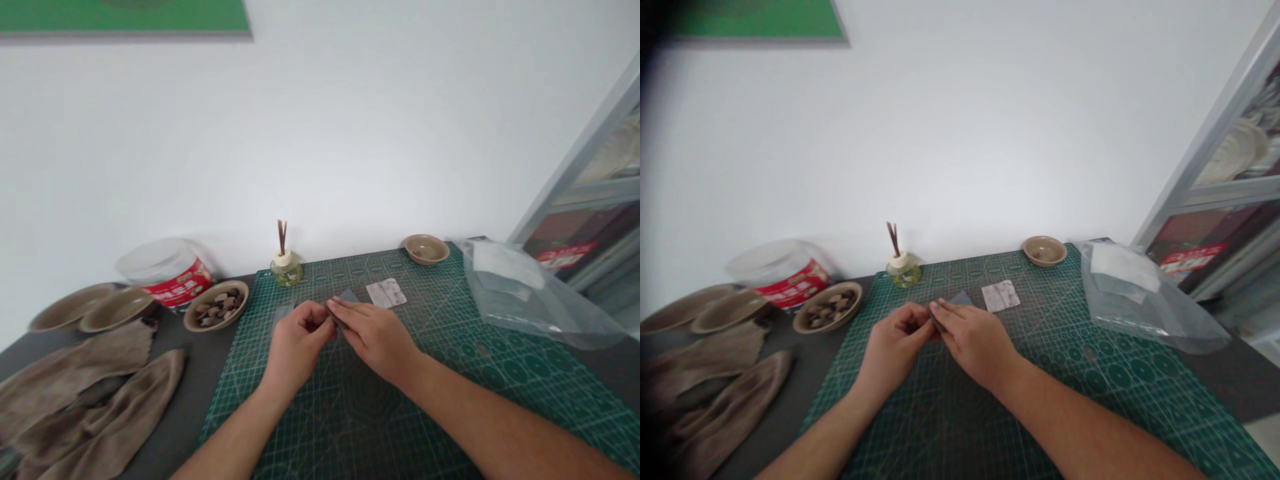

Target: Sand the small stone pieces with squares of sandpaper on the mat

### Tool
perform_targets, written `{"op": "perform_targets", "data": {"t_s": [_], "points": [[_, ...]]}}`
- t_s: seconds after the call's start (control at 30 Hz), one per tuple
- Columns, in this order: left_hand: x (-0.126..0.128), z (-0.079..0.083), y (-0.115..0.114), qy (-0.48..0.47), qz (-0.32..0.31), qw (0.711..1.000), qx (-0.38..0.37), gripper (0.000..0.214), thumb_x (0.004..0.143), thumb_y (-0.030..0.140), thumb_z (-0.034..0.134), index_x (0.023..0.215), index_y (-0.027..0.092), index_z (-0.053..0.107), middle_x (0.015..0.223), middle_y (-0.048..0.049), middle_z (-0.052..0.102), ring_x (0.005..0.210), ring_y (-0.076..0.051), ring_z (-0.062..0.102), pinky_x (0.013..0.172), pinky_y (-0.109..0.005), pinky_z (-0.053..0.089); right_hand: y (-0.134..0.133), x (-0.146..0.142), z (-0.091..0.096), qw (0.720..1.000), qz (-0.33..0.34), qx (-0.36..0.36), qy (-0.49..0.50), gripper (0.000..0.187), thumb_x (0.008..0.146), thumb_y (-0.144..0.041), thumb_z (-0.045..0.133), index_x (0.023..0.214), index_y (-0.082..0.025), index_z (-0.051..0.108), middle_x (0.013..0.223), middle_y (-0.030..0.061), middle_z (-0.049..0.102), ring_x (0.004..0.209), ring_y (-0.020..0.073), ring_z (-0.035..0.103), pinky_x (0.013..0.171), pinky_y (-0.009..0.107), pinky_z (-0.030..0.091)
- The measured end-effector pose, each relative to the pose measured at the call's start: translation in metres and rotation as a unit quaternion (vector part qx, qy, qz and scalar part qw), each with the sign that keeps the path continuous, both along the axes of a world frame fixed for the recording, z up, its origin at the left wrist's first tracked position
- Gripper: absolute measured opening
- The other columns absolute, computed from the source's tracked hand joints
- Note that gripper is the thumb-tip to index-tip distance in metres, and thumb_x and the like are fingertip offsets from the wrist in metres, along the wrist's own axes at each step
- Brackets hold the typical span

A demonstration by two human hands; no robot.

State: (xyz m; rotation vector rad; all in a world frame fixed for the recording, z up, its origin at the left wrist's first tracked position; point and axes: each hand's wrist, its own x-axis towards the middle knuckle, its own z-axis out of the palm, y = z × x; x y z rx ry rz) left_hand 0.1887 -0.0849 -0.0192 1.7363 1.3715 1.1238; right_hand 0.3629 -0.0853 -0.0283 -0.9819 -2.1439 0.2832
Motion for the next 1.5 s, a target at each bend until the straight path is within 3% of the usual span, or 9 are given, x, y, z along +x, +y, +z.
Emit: {"op": "perform_targets", "data": {"t_s": [0.1,0.23,0.83,1.33,1.5], "points": [[0.001,0.001,-0.001,-0.019,0.003,1.000,-0.006,0.014,0.082,0.030,0.066,0.075,0.018,0.065,0.066,0.0009,0.066,0.062,-0.014,0.058,0.058,-0.023,0.043,-0.001,-0.001,0.000,1.000,-0.021,-0.005,0.014,0.049,0.090,-0.009,0.050,0.137,-0.021,0.055,0.134,0.0093,0.062,0.120,0.0214,0.061,0.103,0.038,0.050],[0.001,0.001,-0.001,-0.013,-0.004,1.000,-0.005,0.017,0.081,0.026,0.066,0.068,0.017,0.063,0.063,0.0015,0.065,0.060,-0.013,0.057,0.058,-0.022,0.043,-0.004,-0.002,0.000,1.000,0.013,-0.007,0.013,0.051,0.091,-0.010,0.051,0.140,-0.023,0.052,0.141,0.0083,0.055,0.124,0.0213,0.059,0.104,0.037,0.050],[0.005,0.001,-0.002,-0.051,0.014,0.999,-0.007,0.014,0.081,0.030,0.068,0.075,0.017,0.068,0.069,-0.0003,0.070,0.063,-0.014,0.063,0.060,-0.023,0.048,-0.004,-0.003,0.001,0.998,-0.018,-0.008,0.056,0.042,0.092,-0.012,0.051,0.130,-0.023,0.062,0.130,0.0065,0.065,0.118,0.0188,0.063,0.105,0.035,0.050],[0.009,0.005,-0.007,-0.118,0.037,0.992,-0.005,0.017,0.078,0.028,0.072,0.077,0.017,0.059,0.070,0.0004,0.068,0.064,-0.013,0.063,0.059,-0.022,0.050,-0.013,-0.007,0.005,0.991,-0.046,-0.006,0.122,0.044,0.091,-0.012,0.048,0.133,-0.021,0.059,0.129,0.0071,0.066,0.117,0.0192,0.064,0.103,0.035,0.051],[0.007,0.003,-0.006,-0.090,0.023,0.996,0.011,0.014,0.078,0.023,0.070,0.071,0.017,0.059,0.066,0.0028,0.063,0.060,-0.010,0.057,0.057,-0.020,0.046,-0.015,-0.008,0.003,0.997,-0.001,0.003,0.083,0.047,0.092,-0.012,0.048,0.137,-0.021,0.055,0.140,0.0078,0.056,0.124,0.0193,0.059,0.107,0.036,0.048]]}}
